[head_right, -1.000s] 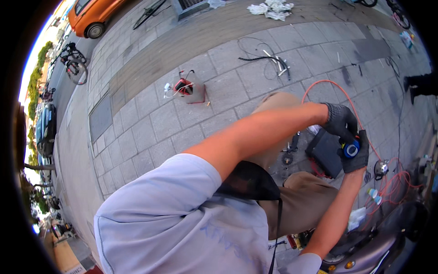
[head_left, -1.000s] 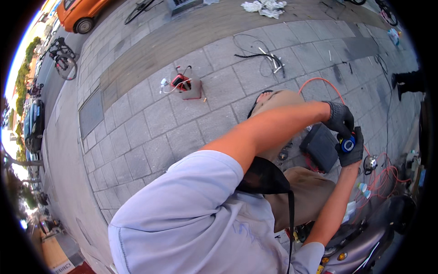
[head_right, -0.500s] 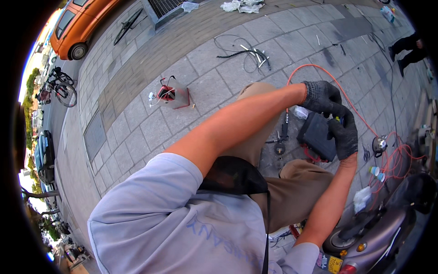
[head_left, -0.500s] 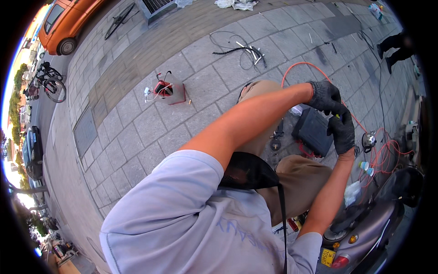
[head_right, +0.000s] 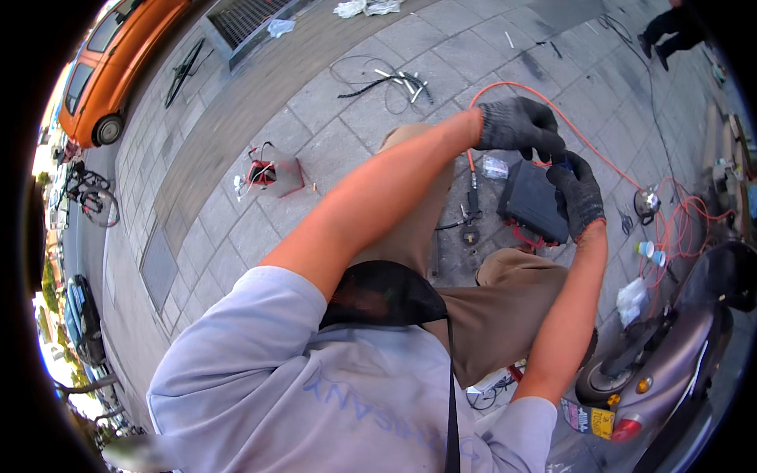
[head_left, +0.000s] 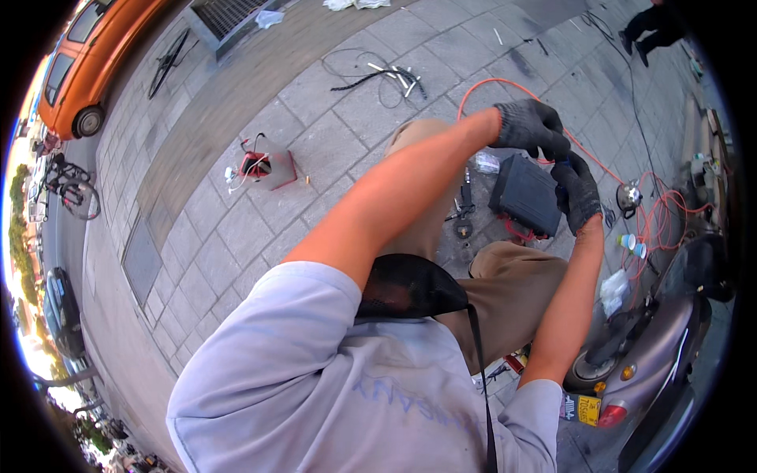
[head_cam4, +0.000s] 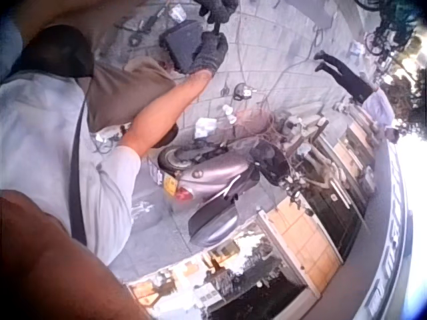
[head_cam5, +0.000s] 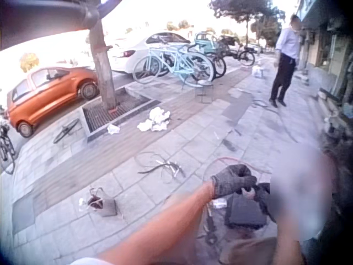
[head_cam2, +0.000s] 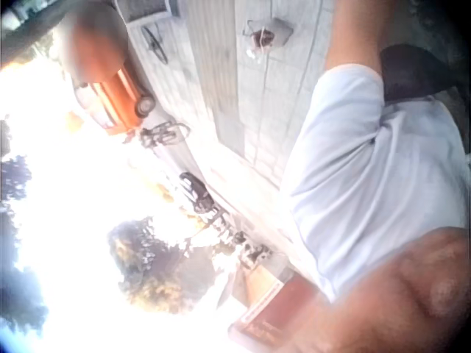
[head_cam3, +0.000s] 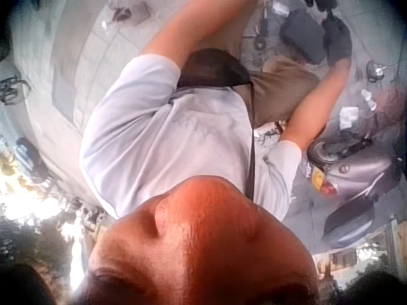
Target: The person is working on a scooter's electrical system on a sidewalk. They handle wires, a battery, and a power tool while organizing items in a toolbox. The person uses pliers and electrical tape to manipulate the wiring.
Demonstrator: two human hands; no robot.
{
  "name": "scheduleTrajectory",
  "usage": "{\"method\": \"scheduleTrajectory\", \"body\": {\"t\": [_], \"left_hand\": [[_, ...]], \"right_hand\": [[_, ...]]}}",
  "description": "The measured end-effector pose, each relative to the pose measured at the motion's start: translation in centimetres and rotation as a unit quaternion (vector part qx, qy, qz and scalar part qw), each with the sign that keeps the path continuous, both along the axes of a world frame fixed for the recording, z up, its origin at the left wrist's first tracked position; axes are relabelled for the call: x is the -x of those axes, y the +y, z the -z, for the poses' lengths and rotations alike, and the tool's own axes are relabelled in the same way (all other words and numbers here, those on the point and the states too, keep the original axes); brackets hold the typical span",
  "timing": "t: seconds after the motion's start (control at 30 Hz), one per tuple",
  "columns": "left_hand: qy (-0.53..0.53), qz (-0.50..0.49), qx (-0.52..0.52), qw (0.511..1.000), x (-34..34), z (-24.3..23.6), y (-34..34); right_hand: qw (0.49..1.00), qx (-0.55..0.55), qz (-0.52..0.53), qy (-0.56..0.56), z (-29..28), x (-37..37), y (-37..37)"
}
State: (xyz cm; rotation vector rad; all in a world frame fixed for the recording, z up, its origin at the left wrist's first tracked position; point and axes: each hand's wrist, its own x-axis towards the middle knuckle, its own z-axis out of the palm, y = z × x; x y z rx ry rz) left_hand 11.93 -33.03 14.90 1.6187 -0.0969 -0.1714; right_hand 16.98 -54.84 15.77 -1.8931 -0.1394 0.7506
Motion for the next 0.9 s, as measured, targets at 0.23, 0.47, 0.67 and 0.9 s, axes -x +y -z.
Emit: {"method": "scheduleTrajectory", "body": {"t": [0.23, 0.47, 0.67, 0.9], "left_hand": [[-0.027, -0.103, 0.067, 0.992, -0.2, 0.1, 2.0], [0.030, -0.019, -0.148, 0.988, 0.0, -1.0, -0.6], [0.021, -0.019, -0.085, 0.996, -0.6, 0.0, -1.1], [-0.010, -0.060, -0.035, 0.998, -1.0, 1.2, 1.0]], "right_hand": [[0.995, 0.049, 0.018, -0.080, 2.0, -3.0, -4.6], [0.983, 0.064, -0.004, -0.170, 1.2, -1.1, -1.6], [0.985, -0.069, -0.004, -0.158, 2.9, -1.1, 0.3], [0.989, -0.046, -0.028, -0.138, 0.9, -0.1, 2.0]]}}
